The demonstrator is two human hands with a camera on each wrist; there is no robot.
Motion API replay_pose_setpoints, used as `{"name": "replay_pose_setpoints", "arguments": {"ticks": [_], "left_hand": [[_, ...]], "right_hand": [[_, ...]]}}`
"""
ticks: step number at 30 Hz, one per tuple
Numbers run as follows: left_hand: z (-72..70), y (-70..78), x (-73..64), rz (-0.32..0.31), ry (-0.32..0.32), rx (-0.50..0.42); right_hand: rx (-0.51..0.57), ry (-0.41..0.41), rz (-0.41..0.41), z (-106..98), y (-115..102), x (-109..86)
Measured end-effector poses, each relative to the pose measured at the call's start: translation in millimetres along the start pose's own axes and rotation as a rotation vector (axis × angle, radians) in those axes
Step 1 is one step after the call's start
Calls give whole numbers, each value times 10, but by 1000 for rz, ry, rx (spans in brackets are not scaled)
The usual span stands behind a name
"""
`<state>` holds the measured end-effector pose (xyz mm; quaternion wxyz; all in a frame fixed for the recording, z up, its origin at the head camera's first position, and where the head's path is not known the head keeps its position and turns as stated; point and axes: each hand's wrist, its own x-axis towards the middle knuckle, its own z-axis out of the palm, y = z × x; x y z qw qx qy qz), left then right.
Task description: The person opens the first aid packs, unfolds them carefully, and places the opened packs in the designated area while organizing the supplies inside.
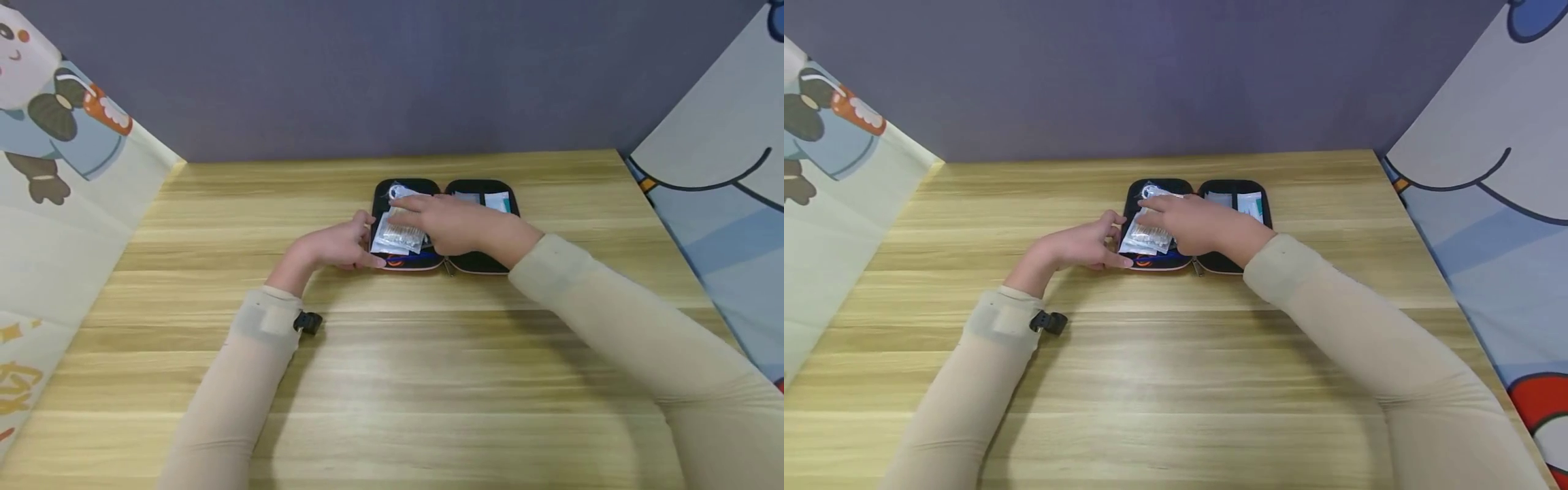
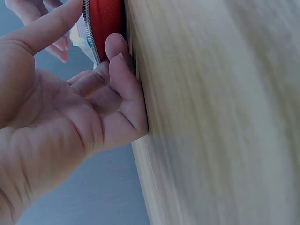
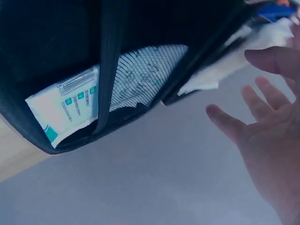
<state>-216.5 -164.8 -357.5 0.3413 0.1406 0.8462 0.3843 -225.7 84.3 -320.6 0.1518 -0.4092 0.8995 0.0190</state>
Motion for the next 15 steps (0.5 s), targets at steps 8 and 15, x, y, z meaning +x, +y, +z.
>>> {"name": "replay_pose_setpoints", "arguments": {"ticks": [8, 15], "left_hand": [[0, -6, 25, -5, -5, 10], [5, -12, 42, -8, -8, -7]], "right_hand": [[-134, 34, -98, 84, 35, 105], [-87, 421, -235, -18, 174, -129]]}}
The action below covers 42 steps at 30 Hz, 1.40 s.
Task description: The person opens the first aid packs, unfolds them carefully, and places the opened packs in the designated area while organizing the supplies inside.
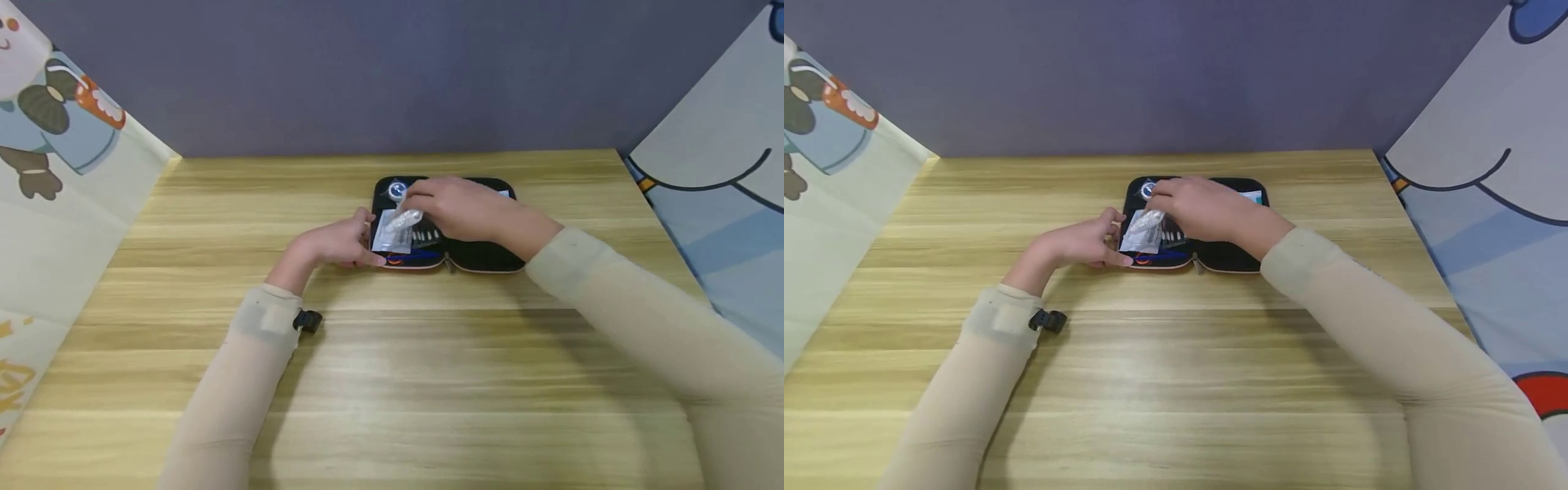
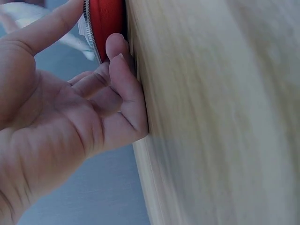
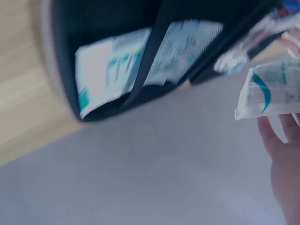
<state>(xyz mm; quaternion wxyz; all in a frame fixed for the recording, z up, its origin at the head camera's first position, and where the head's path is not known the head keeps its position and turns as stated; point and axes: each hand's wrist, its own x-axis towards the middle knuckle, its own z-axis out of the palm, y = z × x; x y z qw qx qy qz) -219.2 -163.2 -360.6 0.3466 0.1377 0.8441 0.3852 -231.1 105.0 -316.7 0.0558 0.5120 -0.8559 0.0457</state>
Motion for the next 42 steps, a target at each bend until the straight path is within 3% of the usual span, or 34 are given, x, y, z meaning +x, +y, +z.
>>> {"name": "replay_pose_setpoints", "arguments": {"ticks": [3, 6, 10, 12, 16, 20, 26, 34, 42], "left_hand": [[6, 12, -11, -4, 6, 1], [13, 20, -13, 0, 7, -7], [17, 20, -15, -8, 11, -11], [21, 16, -14, -13, 16, -1], [35, 17, -2, -2, 18, 33], [38, 21, -3, 1, 18, 48], [20, 20, -19, -3, 23, 42], [26, 30, -22, 15, 10, 22], [26, 33, -17, 26, 18, 65]], "right_hand": [[75, 137, 59, -118, 91, -143], [205, 183, 283, -233, 214, -306], [429, 134, 686, -333, 401, -519], [522, 91, 836, -335, 494, -632], [648, 39, 1012, -252, 641, -855], [755, 17, 1132, -152, 708, -1004], [840, -12, 1193, -48, 695, -1053], [549, -120, 1153, 19, 653, -993], [390, -113, 1055, 116, 680, -941]]}}
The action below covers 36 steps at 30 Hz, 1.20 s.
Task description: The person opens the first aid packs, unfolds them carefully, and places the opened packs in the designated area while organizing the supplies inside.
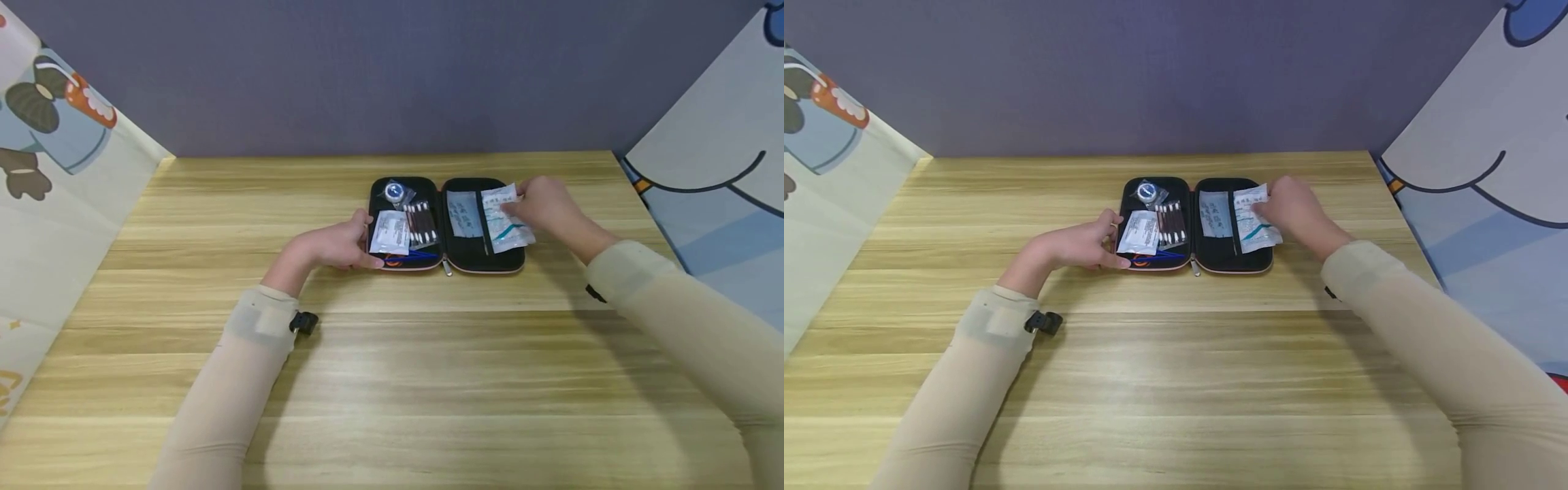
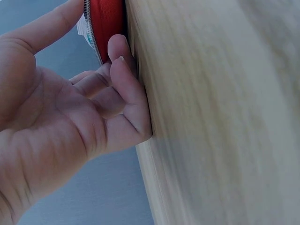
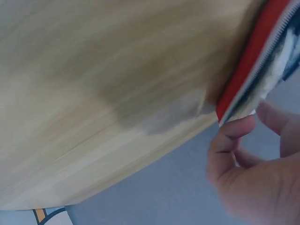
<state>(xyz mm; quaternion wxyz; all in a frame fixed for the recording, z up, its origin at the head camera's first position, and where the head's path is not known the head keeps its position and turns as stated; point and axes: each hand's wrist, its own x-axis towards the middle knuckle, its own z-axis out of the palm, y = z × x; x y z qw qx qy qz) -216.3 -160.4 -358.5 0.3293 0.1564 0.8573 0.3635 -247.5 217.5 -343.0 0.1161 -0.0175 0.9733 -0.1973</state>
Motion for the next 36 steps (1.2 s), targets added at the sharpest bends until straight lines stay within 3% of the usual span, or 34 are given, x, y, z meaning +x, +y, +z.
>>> {"name": "replay_pose_setpoints", "arguments": {"ticks": [4, 10, 15, 18, 21, 33, 36], "left_hand": [[-2, 5, -2, -2, 1, 19], [-14, -14, -2, -14, 6, 22], [-6, -19, -2, -8, 8, 19], [6, -12, 5, 3, 8, 26], [16, 6, 11, 5, 11, 38], [12, 45, -10, -8, 8, 42], [11, 42, -9, -5, 4, 53]], "right_hand": [[-79, -3, -129, 51, 17, 21], [-276, 22, -421, 95, 68, 18], [-287, 16, -592, 118, 186, 25], [-275, -13, -595, 119, 249, -4], [-322, 12, -557, 117, 261, -80], [-463, -31, -368, 216, 51, -434], [-461, -3, -406, 238, 78, -451]]}}
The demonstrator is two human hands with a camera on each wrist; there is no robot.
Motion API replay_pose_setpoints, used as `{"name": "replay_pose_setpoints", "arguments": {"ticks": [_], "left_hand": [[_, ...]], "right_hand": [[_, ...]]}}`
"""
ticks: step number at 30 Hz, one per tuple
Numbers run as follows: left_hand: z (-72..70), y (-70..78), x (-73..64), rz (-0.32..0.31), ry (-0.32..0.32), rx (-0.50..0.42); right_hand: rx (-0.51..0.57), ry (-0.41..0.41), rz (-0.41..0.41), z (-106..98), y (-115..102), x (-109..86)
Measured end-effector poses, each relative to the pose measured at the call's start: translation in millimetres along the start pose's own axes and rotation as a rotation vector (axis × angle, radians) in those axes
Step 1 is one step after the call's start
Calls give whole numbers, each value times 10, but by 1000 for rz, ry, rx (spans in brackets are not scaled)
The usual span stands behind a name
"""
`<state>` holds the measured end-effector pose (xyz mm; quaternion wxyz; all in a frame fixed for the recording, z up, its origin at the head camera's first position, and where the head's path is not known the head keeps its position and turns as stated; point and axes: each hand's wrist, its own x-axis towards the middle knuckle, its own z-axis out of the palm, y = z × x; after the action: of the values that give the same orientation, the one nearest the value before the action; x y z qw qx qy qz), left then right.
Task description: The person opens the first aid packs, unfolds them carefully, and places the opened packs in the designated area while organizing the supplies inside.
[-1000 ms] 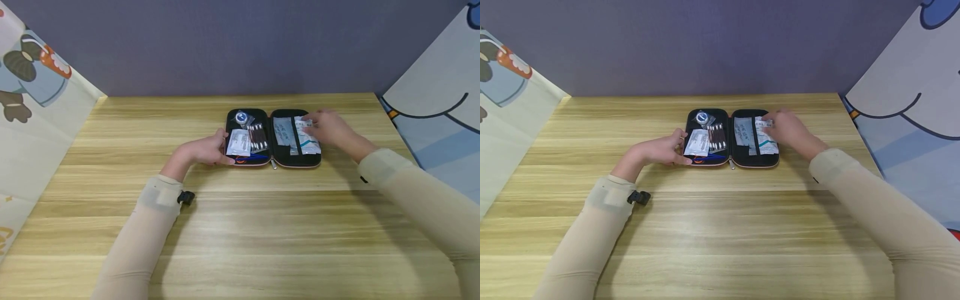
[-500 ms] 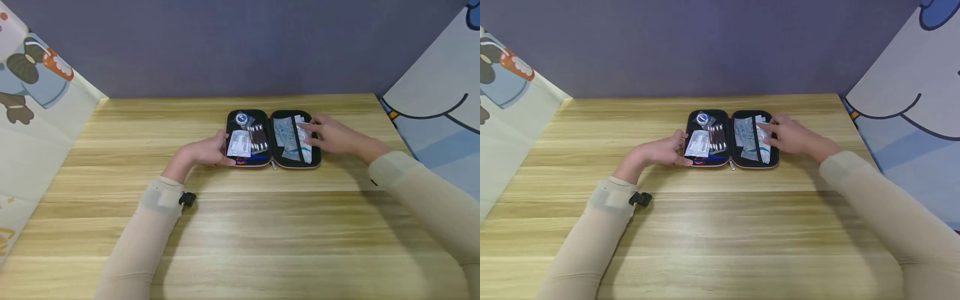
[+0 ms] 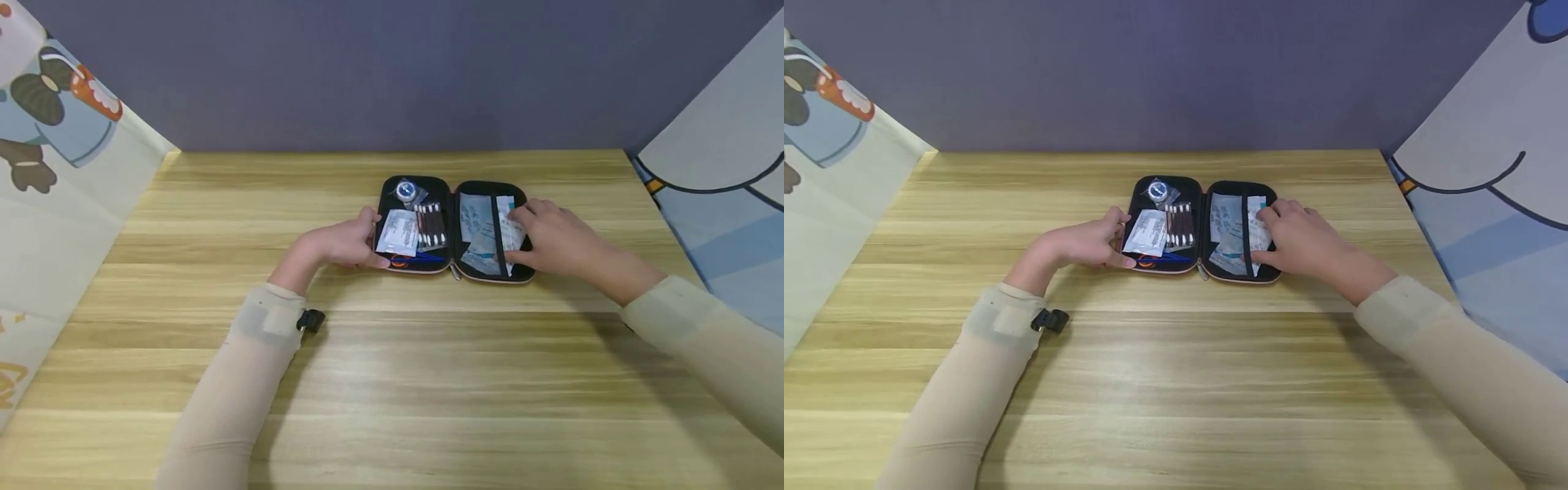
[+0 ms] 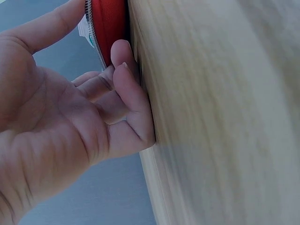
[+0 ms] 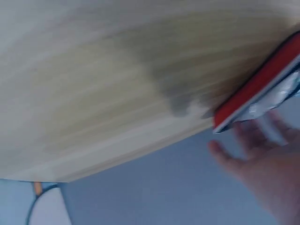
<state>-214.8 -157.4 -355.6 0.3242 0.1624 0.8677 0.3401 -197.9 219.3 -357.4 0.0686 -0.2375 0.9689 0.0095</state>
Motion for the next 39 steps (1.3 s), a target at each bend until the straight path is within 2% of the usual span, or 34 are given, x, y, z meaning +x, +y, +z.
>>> {"name": "replay_pose_setpoints", "arguments": {"ticks": [4, 7, 10, 17, 22, 27, 30, 34, 37, 39], "left_hand": [[-2, 7, 3, -8, -17, 11], [-5, 3, 5, -12, -27, 11], [-4, -5, 7, -5, -29, 12], [18, -33, 1, 2, -30, 14], [7, -21, 10, 7, -26, 25], [-7, -6, 12, 1, -30, 46], [-27, 6, 17, 0, -20, 48], [-16, -3, 34, 12, -11, 55], [4, -9, 45, 19, -11, 73], [13, -9, 45, 19, -11, 88]], "right_hand": [[128, 30, -66, 46, 47, -9], [268, 14, -58, 56, 84, 50], [332, 13, -30, 45, 121, 158], [270, 34, 33, 28, 150, 342], [280, 45, 34, 46, 154, 369], [247, 14, -5, 18, 159, 364], [203, -3, -36, -62, 162, 405], [156, -31, -34, -233, 95, 460], [156, -33, -40, -384, -24, 494], [185, -14, -74, -450, -142, 522]]}}
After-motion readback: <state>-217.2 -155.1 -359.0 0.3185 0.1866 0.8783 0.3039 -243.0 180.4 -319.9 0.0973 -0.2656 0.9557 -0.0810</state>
